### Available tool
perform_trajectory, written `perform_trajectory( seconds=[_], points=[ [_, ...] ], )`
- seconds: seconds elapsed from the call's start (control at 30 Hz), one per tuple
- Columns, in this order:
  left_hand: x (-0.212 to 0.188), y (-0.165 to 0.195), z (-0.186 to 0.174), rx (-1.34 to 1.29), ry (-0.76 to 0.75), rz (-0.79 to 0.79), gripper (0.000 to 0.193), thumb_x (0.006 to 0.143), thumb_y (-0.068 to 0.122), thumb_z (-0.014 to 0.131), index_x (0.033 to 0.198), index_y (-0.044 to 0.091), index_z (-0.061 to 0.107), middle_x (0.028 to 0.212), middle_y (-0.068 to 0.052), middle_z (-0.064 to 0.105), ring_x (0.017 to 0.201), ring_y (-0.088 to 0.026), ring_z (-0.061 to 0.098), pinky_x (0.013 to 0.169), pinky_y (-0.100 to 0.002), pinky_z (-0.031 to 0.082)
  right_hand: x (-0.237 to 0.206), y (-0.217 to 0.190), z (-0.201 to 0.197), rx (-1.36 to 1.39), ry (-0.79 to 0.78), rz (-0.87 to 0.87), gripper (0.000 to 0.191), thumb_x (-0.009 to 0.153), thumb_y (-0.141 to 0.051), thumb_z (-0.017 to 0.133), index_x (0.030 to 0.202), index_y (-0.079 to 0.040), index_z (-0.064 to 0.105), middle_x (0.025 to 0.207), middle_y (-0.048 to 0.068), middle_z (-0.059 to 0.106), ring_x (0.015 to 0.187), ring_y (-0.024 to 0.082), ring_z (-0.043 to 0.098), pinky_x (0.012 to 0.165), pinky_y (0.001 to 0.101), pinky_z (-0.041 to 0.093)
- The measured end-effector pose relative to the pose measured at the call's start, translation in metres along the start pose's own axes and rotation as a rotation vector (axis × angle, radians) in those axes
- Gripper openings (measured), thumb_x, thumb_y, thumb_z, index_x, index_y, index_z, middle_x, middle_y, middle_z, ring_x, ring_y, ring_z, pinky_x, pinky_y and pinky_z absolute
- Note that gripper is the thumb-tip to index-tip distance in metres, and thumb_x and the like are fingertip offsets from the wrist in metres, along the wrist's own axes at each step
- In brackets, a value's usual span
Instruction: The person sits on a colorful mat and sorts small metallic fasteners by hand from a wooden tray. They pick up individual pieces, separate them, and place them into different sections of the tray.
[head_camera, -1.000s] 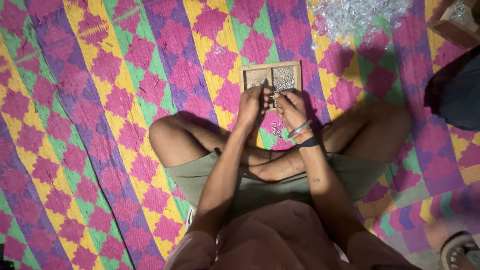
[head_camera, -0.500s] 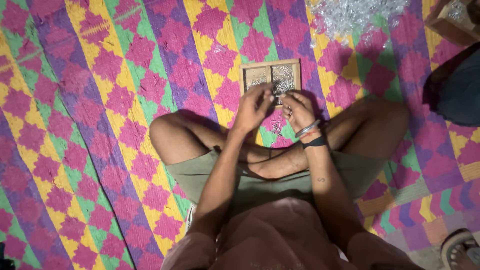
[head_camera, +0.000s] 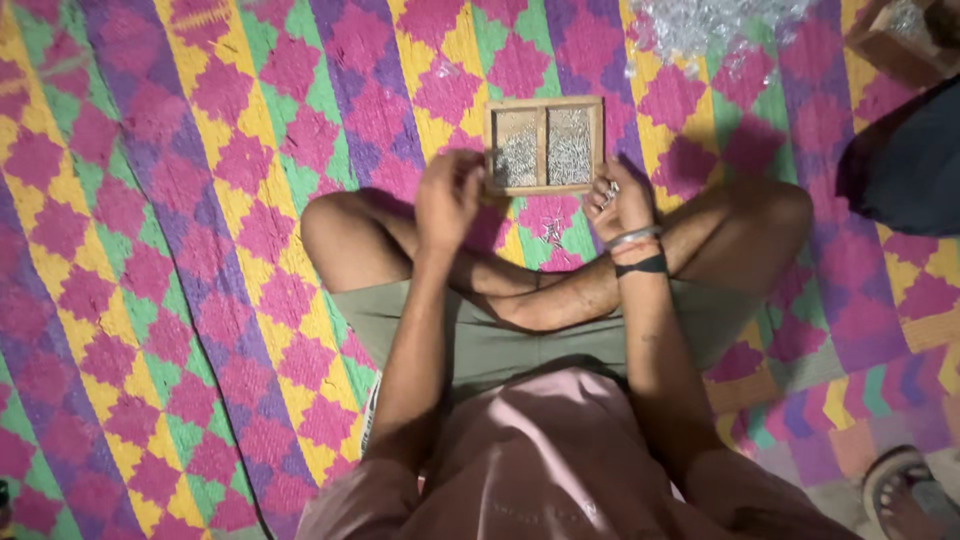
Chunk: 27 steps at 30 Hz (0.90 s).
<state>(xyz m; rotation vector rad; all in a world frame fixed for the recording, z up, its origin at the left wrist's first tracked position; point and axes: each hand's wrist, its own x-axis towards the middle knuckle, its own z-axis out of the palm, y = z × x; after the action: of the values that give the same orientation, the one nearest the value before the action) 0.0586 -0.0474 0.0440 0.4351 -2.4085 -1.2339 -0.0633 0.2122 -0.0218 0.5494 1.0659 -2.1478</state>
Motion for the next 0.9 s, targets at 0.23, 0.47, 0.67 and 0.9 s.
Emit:
perform_trajectory(
  seconds=[0.23, 0.47, 0.67, 0.9],
  points=[
    [-0.018, -0.013, 0.061, 0.686, -0.359, 0.280, 0.031, 0.079, 0.011, 0.068, 0.110, 0.012, 0.070, 0.120, -0.010, 0.061, 0.116, -0.033, 0.054, 0.093, -0.051, 0.046, -0.007, -0.002, -0.028, 0.014, -0.010, -0.011, 0.018, 0.101, -0.027, 0.064, 0.094, -0.011, 0.061, 0.067, -0.003, 0.049, 0.057, 0.013, 0.047, 0.052, 0.0289, 0.037],
    [-0.014, -0.021, 0.051, 0.740, -0.249, 0.226, 0.040, 0.084, 0.012, 0.064, 0.124, 0.006, 0.065, 0.119, -0.014, 0.061, 0.111, -0.034, 0.056, 0.088, -0.049, 0.048, -0.022, -0.009, -0.041, 0.118, -0.064, -0.057, 0.020, 0.100, -0.030, 0.067, 0.092, -0.012, 0.062, 0.067, -0.003, 0.049, 0.057, 0.013, 0.046, 0.053, 0.0295, 0.038],
    [-0.045, -0.001, 0.077, 0.249, -0.568, 0.439, 0.040, 0.090, 0.007, 0.065, 0.129, -0.002, 0.061, 0.128, -0.021, 0.060, 0.121, -0.040, 0.057, 0.105, -0.047, 0.047, -0.022, -0.009, -0.031, 0.078, -0.010, -0.033, 0.019, 0.099, -0.029, 0.067, 0.091, -0.012, 0.062, 0.067, -0.003, 0.051, 0.058, 0.013, 0.048, 0.054, 0.0299, 0.038],
    [-0.051, 0.011, 0.108, 0.370, -0.627, 0.630, 0.046, 0.077, 0.005, 0.069, 0.121, -0.004, 0.062, 0.133, -0.025, 0.059, 0.120, -0.042, 0.057, 0.100, -0.047, 0.049, -0.025, -0.011, -0.031, 0.115, -0.027, -0.028, 0.020, 0.100, -0.029, 0.067, 0.093, -0.010, 0.064, 0.067, -0.002, 0.051, 0.058, 0.013, 0.048, 0.054, 0.0300, 0.039]
  ],
)
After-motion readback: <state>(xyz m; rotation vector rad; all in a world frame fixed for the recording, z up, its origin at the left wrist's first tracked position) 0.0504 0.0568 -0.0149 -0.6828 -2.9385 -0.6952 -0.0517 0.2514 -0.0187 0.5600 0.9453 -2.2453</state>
